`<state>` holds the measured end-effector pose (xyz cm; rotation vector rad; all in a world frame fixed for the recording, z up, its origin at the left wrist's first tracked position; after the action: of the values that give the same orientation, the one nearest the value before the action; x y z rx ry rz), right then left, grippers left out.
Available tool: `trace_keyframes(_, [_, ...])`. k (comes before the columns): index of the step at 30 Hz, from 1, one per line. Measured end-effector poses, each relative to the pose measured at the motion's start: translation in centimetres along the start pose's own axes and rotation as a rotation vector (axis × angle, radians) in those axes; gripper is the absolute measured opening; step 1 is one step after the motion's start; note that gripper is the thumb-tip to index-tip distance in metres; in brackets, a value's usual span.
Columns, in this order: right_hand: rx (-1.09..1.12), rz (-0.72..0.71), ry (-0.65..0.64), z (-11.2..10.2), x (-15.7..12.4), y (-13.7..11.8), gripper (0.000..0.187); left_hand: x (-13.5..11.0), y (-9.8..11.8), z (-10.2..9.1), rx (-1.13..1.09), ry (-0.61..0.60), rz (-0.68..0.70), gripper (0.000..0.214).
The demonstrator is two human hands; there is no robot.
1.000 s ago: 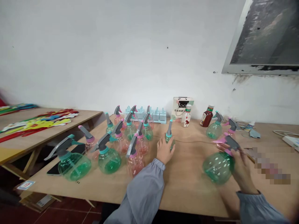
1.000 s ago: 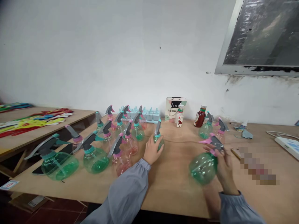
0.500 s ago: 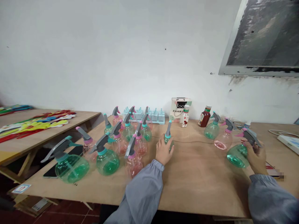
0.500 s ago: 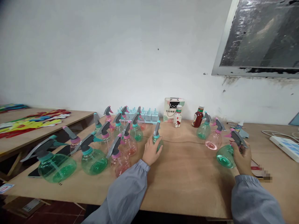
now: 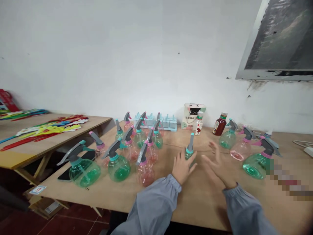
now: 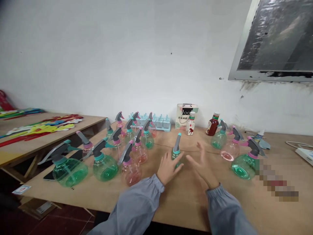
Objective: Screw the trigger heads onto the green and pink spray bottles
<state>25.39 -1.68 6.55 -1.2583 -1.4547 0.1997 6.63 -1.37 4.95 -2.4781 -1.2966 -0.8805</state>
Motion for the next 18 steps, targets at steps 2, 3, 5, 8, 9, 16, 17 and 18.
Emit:
trace_keyframes(2, [0.161, 0.043, -0.128, 3.9, 0.5, -1.0, 0.078, -0.7, 1.0, -0.1, 0.012, 0.016, 0.038, 0.057])
trace_keyframes(3, [0.217, 0.054, -0.161, 5.1, 0.7, -1.3, 0.077, -1.0, 1.4, -0.2, 0.007, 0.018, 0.056, 0.059])
trace_keyframes(5, [0.256, 0.068, -0.201, 6.2, 0.7, -1.7, 0.072, -1.6, 1.9, -0.4, -0.022, 0.006, 0.087, 0.062])
trace_keyframes(8, [0.252, 0.092, -0.211, 6.2, 0.4, -1.7, 0.071, -2.3, 2.4, -1.0, -0.094, -0.048, 0.127, 0.056])
trace_keyframes(9, [0.26, 0.104, -0.205, 6.0, 0.3, -1.7, 0.073, -2.7, 2.5, -1.6, -0.121, -0.068, 0.14, 0.054])
trace_keyframes(16, [0.554, 0.39, -0.208, 5.1, 0.4, 1.0, 0.058, -9.4, -3.2, -11.9, -0.334, 0.378, -0.044, 0.02])
trace_keyframes(17, [0.597, 0.397, -0.219, 4.9, 0.4, 1.1, 0.057, -11.1, -5.4, -13.8, -0.256, 0.587, -0.188, 0.019])
trace_keyframes(18, [0.631, 0.381, -0.214, 4.7, 0.4, 1.0, 0.058, -12.4, -7.3, -14.8, -0.162, 0.689, -0.301, 0.028])
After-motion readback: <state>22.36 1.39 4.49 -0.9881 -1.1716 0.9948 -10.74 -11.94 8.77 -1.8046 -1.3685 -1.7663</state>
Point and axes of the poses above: each hand's wrist, its own x-axis towards the middle knuckle, its own z-axis out of the palm, y = z × x, the point moved 6 cm from there along x, towards the middle knuckle, and after that the axes turned 4 degrees about z, right-handed, at the moved point
